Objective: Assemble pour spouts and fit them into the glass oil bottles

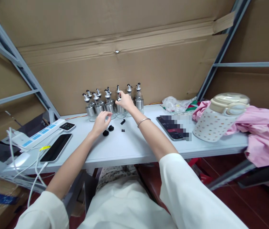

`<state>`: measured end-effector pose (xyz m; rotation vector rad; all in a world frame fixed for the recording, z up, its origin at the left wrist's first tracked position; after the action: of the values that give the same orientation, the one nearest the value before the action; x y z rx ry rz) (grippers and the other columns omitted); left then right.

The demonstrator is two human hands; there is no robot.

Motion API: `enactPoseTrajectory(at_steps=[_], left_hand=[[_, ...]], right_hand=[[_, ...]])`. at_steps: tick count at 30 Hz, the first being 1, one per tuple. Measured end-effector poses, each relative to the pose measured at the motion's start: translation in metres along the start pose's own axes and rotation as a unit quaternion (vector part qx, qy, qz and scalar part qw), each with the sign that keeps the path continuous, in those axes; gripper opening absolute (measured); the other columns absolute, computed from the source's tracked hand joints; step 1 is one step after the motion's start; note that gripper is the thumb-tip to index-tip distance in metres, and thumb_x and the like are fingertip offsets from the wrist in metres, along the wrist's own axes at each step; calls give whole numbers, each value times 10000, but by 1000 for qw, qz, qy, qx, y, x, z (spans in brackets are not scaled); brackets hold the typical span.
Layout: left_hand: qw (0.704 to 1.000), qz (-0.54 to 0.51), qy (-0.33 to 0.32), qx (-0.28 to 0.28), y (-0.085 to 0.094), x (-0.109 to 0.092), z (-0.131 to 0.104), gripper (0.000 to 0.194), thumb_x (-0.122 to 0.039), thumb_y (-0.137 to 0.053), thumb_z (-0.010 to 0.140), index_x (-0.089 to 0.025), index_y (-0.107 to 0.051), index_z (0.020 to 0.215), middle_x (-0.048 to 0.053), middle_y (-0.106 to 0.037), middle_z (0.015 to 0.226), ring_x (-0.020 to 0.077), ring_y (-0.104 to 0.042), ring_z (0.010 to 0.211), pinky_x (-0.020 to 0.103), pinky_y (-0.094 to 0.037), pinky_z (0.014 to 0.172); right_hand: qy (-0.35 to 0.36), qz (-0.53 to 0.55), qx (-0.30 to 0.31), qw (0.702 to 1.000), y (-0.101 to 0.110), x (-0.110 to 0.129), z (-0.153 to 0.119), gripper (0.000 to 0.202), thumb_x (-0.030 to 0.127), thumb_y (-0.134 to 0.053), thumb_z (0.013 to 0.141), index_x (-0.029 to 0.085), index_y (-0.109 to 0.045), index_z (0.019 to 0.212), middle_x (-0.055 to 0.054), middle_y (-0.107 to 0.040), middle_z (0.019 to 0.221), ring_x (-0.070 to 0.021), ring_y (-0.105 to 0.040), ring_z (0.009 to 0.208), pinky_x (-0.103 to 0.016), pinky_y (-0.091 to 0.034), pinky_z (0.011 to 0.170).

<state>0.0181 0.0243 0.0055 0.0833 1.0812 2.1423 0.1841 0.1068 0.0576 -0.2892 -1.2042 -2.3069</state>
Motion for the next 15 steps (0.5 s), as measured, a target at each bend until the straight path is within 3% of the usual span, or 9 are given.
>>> enactPoseTrajectory(at_steps=[4, 7, 11, 15], left_hand=[[1000, -12, -5, -14, 1, -1, 0, 192, -144, -445, 857, -165, -597, 973, 69, -639, 923, 212, -565, 942, 355, -451, 883], [998, -36, -2, -41, 1, -1, 0, 232, -183, -488, 854, -166, -559, 1074, 74, -625, 964, 216, -554, 982, 376, -442, 918], [988, -133, 25, -67, -1, -4, 0, 577, -357, -638, 789, -192, -403, 1290, 120, -540, 1206, 251, -503, 1154, 411, -438, 956], [952, -303, 50, -5, -3, -13, -1, 945, -512, -724, 674, -249, -198, 1413, 162, -362, 1415, 292, -482, 1221, 384, -500, 868]], right_hand=[[7, -25, -12, 1000, 1, 2, -2, 327, 323, -607, 703, 155, -605, 983, -107, -673, 825, -247, -618, 788, -298, -436, 695], [15, -25, -31, 999, 15, 7, -9, 286, 312, -617, 700, 154, -602, 938, -89, -661, 767, -218, -598, 716, -290, -421, 677], [46, -1, -76, 996, 52, 25, -28, 270, 295, -608, 706, 150, -583, 933, -55, -634, 727, -173, -557, 649, -272, -390, 645], [83, 31, -80, 993, 86, 49, -62, 243, 293, -620, 674, 168, -565, 875, -7, -584, 665, -142, -508, 613, -254, -349, 611]])
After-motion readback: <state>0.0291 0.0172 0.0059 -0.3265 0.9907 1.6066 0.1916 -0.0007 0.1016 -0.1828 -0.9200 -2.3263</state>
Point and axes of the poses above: each hand's wrist, its own z-axis towards the middle knuckle, its own y-axis out of the back of the hand, x = y × z, the point moved 2 cm from there along z, towards the middle knuckle
